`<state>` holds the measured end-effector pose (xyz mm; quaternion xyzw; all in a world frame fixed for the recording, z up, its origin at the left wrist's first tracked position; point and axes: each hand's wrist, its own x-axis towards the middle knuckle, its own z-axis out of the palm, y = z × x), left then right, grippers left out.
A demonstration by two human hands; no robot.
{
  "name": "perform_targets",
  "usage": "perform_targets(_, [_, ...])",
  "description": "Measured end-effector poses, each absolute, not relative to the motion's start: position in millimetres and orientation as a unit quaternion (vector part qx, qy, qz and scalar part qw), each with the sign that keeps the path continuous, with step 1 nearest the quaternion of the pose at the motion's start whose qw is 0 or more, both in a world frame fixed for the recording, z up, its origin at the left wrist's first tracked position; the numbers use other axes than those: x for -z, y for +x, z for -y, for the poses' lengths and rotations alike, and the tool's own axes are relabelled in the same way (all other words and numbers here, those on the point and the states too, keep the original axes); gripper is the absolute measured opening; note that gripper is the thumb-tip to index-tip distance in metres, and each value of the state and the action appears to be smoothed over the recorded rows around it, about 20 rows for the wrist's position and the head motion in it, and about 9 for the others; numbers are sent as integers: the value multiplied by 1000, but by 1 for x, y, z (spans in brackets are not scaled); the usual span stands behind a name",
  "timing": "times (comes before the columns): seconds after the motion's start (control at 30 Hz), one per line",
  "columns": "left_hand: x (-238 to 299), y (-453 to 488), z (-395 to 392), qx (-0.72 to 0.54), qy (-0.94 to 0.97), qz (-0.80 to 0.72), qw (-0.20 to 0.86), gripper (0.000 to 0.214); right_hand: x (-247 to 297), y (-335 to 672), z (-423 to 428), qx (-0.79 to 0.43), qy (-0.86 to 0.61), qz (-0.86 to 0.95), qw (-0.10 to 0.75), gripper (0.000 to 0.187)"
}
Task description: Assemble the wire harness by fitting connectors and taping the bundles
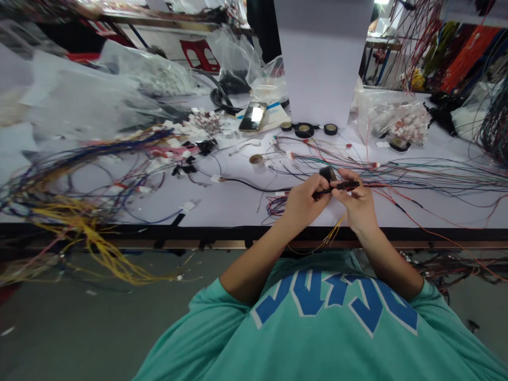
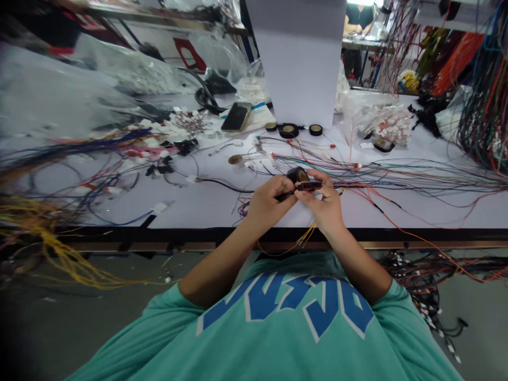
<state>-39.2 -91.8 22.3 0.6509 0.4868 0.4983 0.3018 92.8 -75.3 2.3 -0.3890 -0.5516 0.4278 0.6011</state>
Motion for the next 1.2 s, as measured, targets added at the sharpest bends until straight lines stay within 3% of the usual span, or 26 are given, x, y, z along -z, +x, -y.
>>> perform_targets(0.1, [-14, -32, 95, -526, 637, -525, 205, 15, 3, 82, 80, -404, -406, 530, 626, 36])
perform_targets(0.17, [-12, -28, 98, -554, 607, -522, 230, 18, 2, 80, 80, -435, -402, 526, 610, 35])
perform_targets(0.3, [-21, -32, 104, -610, 470, -430, 471, 40, -9, 87, 74, -488, -361, 551, 572, 35])
perform_targets(0.4, [-29, -40, 102, -563, 409, -356, 624, 61, -18, 91, 73, -491, -329, 591, 549, 36])
perform_targets(0.53, [-25, -41, 97, -467, 420, -307, 715, 64, -19, 86, 77, -507, -331, 566, 560, 40])
perform_targets(0.6, [-18, -38, 99, -501, 457, -327, 658, 62, -16, 83, 79, -529, -348, 503, 589, 43])
perform_targets(0.7, [-11, -39, 107, -523, 617, -378, 450, 64, -14, 85, 78, -561, -371, 429, 604, 42])
perform_targets(0.77, [-11, -46, 112, -455, 742, -387, 304, 69, -15, 91, 77, -577, -375, 421, 591, 40])
perform_targets(0.83, [-13, -52, 113, -373, 817, -374, 231, 67, -18, 98, 76, -576, -377, 449, 570, 38])
perform_targets(0.9, [-14, -55, 109, -361, 827, -378, 207, 46, -22, 103, 76, -549, -378, 493, 559, 36])
perform_targets(1.0, [-11, -49, 102, -448, 765, -432, 167, 10, -24, 104, 77, -505, -381, 532, 563, 37])
perform_targets(1.1, [-3, -37, 99, -501, 716, -464, 144, 7, -21, 102, 77, -503, -379, 548, 551, 40])
perform_targets(1.2, [2, -28, 102, -542, 671, -471, 187, 11, -15, 103, 76, -459, -385, 603, 527, 36])
